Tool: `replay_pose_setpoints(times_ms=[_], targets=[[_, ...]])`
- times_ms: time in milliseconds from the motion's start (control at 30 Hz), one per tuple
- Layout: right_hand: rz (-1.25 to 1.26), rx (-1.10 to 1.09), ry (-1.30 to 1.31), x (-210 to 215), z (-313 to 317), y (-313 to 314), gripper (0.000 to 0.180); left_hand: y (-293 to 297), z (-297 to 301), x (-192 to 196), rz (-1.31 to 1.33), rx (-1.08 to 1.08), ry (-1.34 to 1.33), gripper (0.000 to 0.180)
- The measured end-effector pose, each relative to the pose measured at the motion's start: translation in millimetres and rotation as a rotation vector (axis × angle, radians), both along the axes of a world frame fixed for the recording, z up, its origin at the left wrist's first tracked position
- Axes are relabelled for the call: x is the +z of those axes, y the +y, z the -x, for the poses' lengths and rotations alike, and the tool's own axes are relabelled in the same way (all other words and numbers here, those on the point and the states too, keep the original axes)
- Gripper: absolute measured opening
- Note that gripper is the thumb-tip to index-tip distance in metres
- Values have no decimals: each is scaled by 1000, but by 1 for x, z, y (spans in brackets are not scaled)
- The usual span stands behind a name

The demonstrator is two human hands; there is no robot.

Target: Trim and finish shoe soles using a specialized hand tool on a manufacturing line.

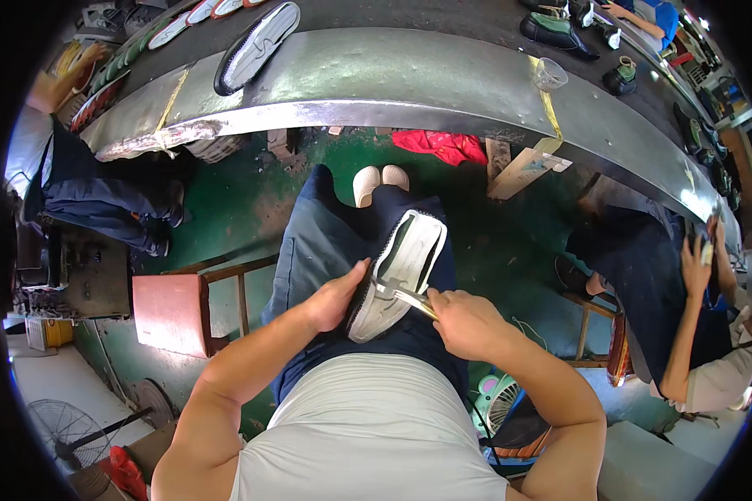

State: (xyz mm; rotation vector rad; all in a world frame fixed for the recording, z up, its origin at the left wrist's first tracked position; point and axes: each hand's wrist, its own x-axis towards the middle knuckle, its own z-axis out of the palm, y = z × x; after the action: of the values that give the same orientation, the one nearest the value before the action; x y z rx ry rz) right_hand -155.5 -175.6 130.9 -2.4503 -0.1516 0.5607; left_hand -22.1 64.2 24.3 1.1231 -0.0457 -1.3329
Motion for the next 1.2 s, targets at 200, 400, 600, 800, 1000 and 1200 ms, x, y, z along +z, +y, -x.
replay_pose_setpoints(times_ms=[200,400,600,800,1000,1200], targets=[[2,-102,-31,-33,24,11,42,-28,21,-2,-493,141,-666,64],[152,-172,-439,-33,8,-1,44,-26,20,-2,-466,53,-936,52],[-8,-382,-110,-57,24,7,35,-26,9,-7,-270,-133,-1423,55],[-298,-391,250,-47,23,-28,22,-35,3,31,-359,-491,-1416,57],[-265,-520,-128,-43,-3,-22,26,-51,-2,44,-432,-599,-1374,61],[-107,-422,56,-50,-22,-28,36,-53,-8,61,-539,-849,-1394,64]])
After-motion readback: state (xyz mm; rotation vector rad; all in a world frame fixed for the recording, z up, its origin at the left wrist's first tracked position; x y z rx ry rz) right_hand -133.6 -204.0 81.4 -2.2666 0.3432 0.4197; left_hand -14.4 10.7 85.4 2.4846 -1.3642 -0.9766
